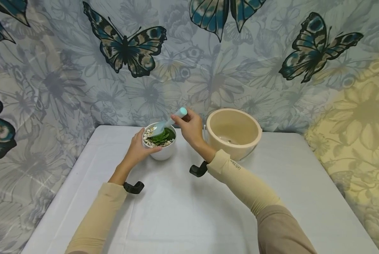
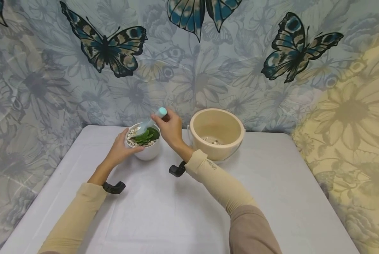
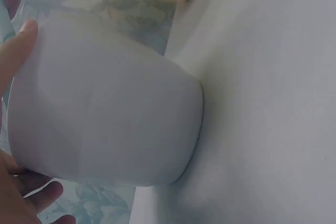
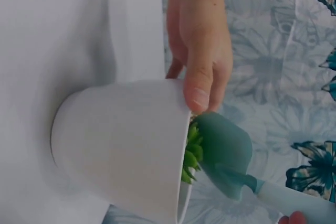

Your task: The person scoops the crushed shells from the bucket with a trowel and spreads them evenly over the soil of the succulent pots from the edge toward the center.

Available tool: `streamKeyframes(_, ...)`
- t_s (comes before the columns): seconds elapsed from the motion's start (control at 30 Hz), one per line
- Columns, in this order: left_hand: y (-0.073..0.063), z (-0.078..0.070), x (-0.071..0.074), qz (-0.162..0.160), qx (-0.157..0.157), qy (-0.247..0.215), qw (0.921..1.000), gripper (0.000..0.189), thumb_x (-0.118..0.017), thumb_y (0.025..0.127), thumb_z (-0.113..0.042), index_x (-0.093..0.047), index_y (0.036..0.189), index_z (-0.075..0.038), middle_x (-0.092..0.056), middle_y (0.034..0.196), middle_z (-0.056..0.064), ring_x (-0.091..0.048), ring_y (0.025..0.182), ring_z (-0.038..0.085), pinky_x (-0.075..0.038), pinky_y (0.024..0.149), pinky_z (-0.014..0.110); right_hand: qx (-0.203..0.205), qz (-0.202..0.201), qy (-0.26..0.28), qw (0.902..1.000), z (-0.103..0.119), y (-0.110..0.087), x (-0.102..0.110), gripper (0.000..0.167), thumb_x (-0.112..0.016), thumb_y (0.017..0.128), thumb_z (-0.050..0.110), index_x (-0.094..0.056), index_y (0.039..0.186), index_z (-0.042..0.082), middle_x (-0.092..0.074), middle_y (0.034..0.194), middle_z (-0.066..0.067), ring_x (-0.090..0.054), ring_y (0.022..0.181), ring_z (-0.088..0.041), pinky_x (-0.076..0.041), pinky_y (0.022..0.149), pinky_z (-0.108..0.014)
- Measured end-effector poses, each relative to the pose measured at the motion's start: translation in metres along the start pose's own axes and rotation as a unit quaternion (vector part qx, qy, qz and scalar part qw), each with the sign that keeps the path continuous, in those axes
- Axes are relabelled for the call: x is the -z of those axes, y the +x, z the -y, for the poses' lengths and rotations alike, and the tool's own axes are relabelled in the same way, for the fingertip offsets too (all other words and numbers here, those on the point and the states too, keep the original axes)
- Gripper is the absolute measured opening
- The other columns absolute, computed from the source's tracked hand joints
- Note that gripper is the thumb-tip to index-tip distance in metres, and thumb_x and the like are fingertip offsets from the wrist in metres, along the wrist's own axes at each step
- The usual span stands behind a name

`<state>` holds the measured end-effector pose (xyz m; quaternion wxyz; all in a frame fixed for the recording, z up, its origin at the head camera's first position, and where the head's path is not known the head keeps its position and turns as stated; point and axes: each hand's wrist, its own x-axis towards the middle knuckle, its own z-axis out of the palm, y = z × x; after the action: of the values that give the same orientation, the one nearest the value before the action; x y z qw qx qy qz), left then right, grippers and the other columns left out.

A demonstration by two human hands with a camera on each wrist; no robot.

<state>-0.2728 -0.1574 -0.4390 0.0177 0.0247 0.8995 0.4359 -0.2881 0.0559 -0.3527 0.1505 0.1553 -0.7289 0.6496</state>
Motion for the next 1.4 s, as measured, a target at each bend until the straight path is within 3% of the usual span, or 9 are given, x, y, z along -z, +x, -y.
streamKeyframes(0.23, 0.0, 0.001, 0.003, 0.001, -0.011, 0.029, 0.9995, 0.12, -0.076, 0.073, -0.062, -0.008, 0.158, -0.012, -0.017, 0.157, 0.022, -0.02, 0.144, 0.042, -0.029, 0.11, 0.067, 0.023, -0.008, 0.002, 0.9997, -0.006, -0.005, -0.007, 0.022, -0.072, 0.088, 0.012, -0.065, 0.1, -0.005, -0.07, 0.096, -0.025, -0.07, 0.088, -0.035, -0.059, 0.079, -0.049)
streamKeyframes(0.37, 0.002, 0.004, 0.004, 0.019, -0.004, 0.003, 0.9998, 0.12, -0.077, 0.074, -0.059, -0.003, 0.158, -0.016, -0.01, 0.161, 0.02, -0.015, 0.148, 0.043, -0.024, 0.113, 0.067, 0.034, -0.019, -0.01, 0.9992, -0.005, -0.007, -0.008, 0.022, -0.073, 0.088, 0.013, -0.066, 0.1, -0.003, -0.071, 0.094, -0.023, -0.07, 0.086, -0.033, -0.06, 0.075, -0.039)
streamKeyframes(0.5, 0.002, 0.006, 0.001, 0.005, -0.002, -0.007, 1.0, 0.122, -0.078, 0.073, -0.059, -0.003, 0.158, -0.014, -0.012, 0.161, 0.02, -0.017, 0.148, 0.042, -0.024, 0.114, 0.065, 0.054, -0.022, -0.019, 0.9981, -0.003, -0.005, -0.007, 0.022, -0.074, 0.087, 0.014, -0.066, 0.099, -0.003, -0.072, 0.093, -0.022, -0.071, 0.086, -0.032, -0.059, 0.073, -0.029)
streamKeyframes(0.67, 0.001, 0.002, 0.0, -0.009, -0.013, -0.001, 0.9999, 0.121, -0.077, 0.073, -0.059, -0.006, 0.158, -0.011, -0.016, 0.16, 0.022, -0.019, 0.147, 0.041, -0.026, 0.114, 0.064, 0.058, -0.024, -0.017, 0.9979, -0.003, -0.001, -0.006, 0.022, -0.074, 0.087, 0.014, -0.067, 0.098, -0.003, -0.072, 0.092, -0.022, -0.071, 0.086, -0.031, -0.059, 0.073, -0.028)
streamKeyframes(0.97, 0.003, 0.008, 0.004, 0.024, -0.008, -0.016, 0.9996, 0.121, -0.078, 0.074, -0.055, -0.002, 0.158, -0.015, -0.011, 0.162, 0.021, -0.015, 0.148, 0.043, -0.023, 0.113, 0.067, 0.045, -0.016, -0.025, 0.9986, -0.008, -0.003, -0.011, 0.021, -0.074, 0.088, 0.017, -0.067, 0.097, -0.001, -0.072, 0.093, -0.021, -0.071, 0.085, -0.03, -0.055, 0.069, -0.023)
streamKeyframes(1.27, 0.002, 0.007, -0.004, -0.025, -0.01, -0.018, 0.9995, 0.121, -0.079, 0.072, -0.057, -0.009, 0.158, -0.01, -0.019, 0.159, 0.021, -0.021, 0.147, 0.041, -0.026, 0.114, 0.063, 0.057, -0.025, -0.035, 0.9975, -0.004, -0.004, -0.013, 0.02, -0.075, 0.087, 0.016, -0.066, 0.094, -0.001, -0.071, 0.089, -0.02, -0.07, 0.081, -0.029, -0.052, 0.065, -0.02)
streamKeyframes(1.4, 0.0, 0.004, -0.005, -0.032, -0.013, -0.002, 0.9994, 0.12, -0.078, 0.073, -0.058, -0.009, 0.157, -0.008, -0.019, 0.158, 0.023, -0.019, 0.146, 0.041, -0.028, 0.113, 0.063, 0.062, -0.025, -0.046, 0.9967, -0.003, -0.004, -0.015, 0.02, -0.076, 0.086, 0.017, -0.067, 0.093, 0.0, -0.072, 0.088, -0.019, -0.07, 0.08, -0.027, -0.052, 0.065, -0.022)
